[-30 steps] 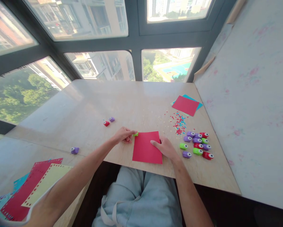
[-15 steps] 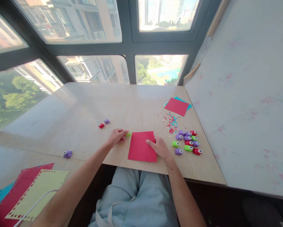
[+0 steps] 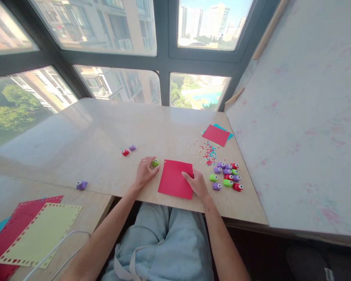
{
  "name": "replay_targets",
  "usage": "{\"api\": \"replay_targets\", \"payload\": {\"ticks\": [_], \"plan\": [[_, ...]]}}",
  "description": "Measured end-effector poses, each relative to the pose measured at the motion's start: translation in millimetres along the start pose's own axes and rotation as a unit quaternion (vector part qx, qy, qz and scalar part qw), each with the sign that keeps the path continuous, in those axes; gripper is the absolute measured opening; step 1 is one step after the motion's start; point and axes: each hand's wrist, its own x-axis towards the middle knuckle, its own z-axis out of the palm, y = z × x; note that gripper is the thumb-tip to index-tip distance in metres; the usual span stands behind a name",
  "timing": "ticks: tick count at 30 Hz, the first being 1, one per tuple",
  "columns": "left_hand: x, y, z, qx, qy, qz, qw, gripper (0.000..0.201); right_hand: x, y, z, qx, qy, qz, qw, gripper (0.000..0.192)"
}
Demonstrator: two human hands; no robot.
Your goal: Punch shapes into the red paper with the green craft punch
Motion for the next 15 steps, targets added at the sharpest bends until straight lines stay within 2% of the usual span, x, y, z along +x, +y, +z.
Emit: {"api": "replay_targets", "payload": {"ticks": [3,6,8,12,15], "plan": [[1,-1,-0.9,-0.012,-0.019,-0.020,1.000,0.025,-7,4,2,0.014,0.032,0.001,0.999,0.047],[0,-6,-1.7,-0.107,0.017,-0.077,0.991,0.026,-11,5,5,0.027,0.049,-0.005,0.998,0.045],[-1,-11,-1.9,-0.198,0.070,-0.126,0.970,0.029,-14,5,6,0.023,0.060,-0.010,0.998,0.044],[-5,-17,-1.5,-0.359,0.188,-0.174,0.897,0.035,-18,4,9,0.014,0.083,-0.013,0.996,0.044],[-8,-16,-1.3,-0.413,0.203,-0.181,0.869,0.040,-18,5,10,0.018,0.089,-0.011,0.996,0.044]]}}
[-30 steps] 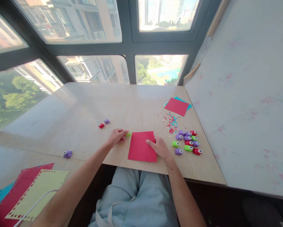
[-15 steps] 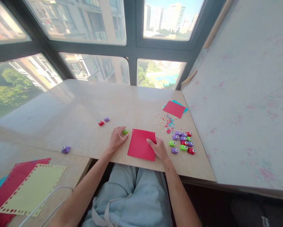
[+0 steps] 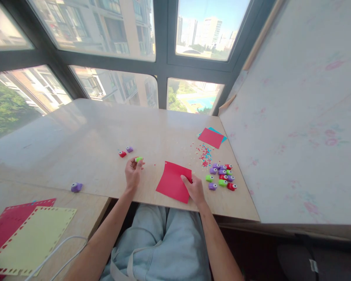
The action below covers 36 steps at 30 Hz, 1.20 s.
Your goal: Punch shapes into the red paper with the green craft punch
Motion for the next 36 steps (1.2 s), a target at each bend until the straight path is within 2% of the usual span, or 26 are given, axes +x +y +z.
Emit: {"api": "replay_targets", "payload": {"ticks": [2,6,12,14,16,18,20,22,24,27,31,36], "plan": [[-2,1,0.7,-0.002,0.000,-0.002,1.000,0.040,4,0,1,0.002,-0.024,0.008,1.000,0.043],[-2,3,2.9,0.011,0.013,0.006,1.000,0.036,21,-4,7,0.006,-0.115,0.018,0.993,0.043],[-2,4,3.6,0.026,0.002,0.008,1.000,0.036,41,-18,35,0.015,-0.212,-0.008,0.977,0.035],[-2,4,3.1,0.027,0.007,0.008,1.000,0.035,45,-21,43,-0.013,-0.181,-0.002,0.983,0.028],[-3,5,2.4,0.025,0.008,0.007,1.000,0.035,47,-20,46,-0.043,-0.096,0.017,0.994,0.023],[-3,5,2.0,0.025,0.005,0.005,1.000,0.036,46,-16,44,-0.061,0.004,0.036,0.997,0.027],[-3,5,1.8,0.028,0.002,0.005,1.000,0.037,41,-9,37,-0.065,0.112,0.047,0.990,0.036],[-3,5,1.8,0.030,-0.002,0.005,1.000,0.038,32,-2,28,-0.046,0.245,0.052,0.967,0.041],[-2,4,1.5,0.031,-0.005,0.006,0.999,0.038,20,3,21,-0.026,0.297,0.055,0.953,0.042],[-1,2,0.7,0.035,-0.008,0.006,0.999,0.040,3,5,16,-0.013,0.272,0.046,0.961,0.041],[-2,-2,-1.2,0.041,-0.014,0.001,0.999,0.044,-11,2,16,0.016,0.180,0.002,0.984,0.038],[-5,-1,-2.5,0.051,-0.021,0.026,0.998,0.046,-14,0,17,0.005,0.086,-0.024,0.996,0.035]]}}
